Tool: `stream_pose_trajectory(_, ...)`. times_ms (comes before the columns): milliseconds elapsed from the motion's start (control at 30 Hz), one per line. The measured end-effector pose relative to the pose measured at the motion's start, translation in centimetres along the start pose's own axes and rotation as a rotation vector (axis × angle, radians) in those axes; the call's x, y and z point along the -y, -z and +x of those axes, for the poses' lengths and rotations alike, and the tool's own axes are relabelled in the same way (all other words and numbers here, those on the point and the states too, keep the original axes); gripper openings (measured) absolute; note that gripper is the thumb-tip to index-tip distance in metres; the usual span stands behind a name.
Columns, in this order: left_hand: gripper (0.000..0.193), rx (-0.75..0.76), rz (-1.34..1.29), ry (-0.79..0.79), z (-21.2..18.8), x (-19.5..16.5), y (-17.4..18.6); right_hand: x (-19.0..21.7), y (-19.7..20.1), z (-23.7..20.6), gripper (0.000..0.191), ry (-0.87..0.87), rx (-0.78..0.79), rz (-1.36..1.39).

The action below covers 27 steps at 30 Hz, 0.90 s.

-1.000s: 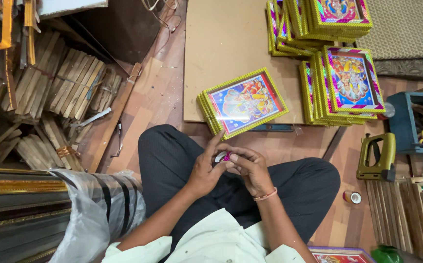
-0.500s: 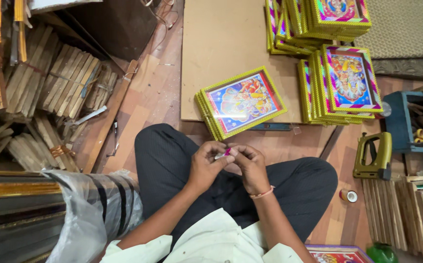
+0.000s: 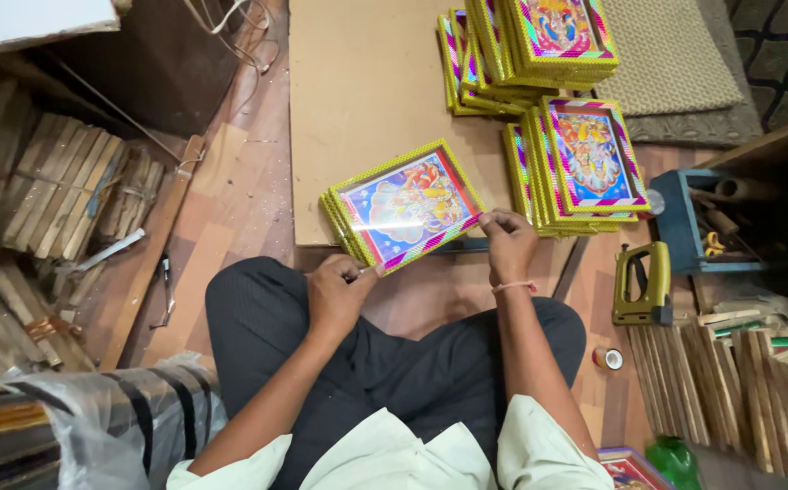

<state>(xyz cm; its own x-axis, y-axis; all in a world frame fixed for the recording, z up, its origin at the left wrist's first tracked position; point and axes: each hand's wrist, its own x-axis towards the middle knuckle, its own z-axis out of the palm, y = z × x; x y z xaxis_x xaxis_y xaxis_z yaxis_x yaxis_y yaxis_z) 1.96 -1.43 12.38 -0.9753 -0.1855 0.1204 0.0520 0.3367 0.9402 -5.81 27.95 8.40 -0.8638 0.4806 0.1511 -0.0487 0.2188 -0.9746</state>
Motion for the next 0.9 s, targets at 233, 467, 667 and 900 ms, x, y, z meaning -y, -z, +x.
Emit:
stream_pose_trajectory(233,0.037,-0.028,0.030,0.014,0.6,0.5,-1.2,-1.2,-0.8,1.2,0.013,-0.099,0.004,-0.065)
stream_pose_trajectory(467,0.037,-0.026,-0.015,0.059,0.8,0.8,-1.6,-0.2,-0.8,0.9,0.013,-0.017,-0.017,-0.126)
stream_pose_trajectory(667,0.036,-0.027,-0.024,0.044,1.0,1.0,-1.8,0.7,-1.0,0.8,0.015,0.004,-0.025,-0.195)
stream_pose_trajectory(900,0.037,0.006,-0.011,0.099,0.8,0.6,-1.6,1.5,-1.5,0.1,0.014,-0.036,-0.067,-0.199)
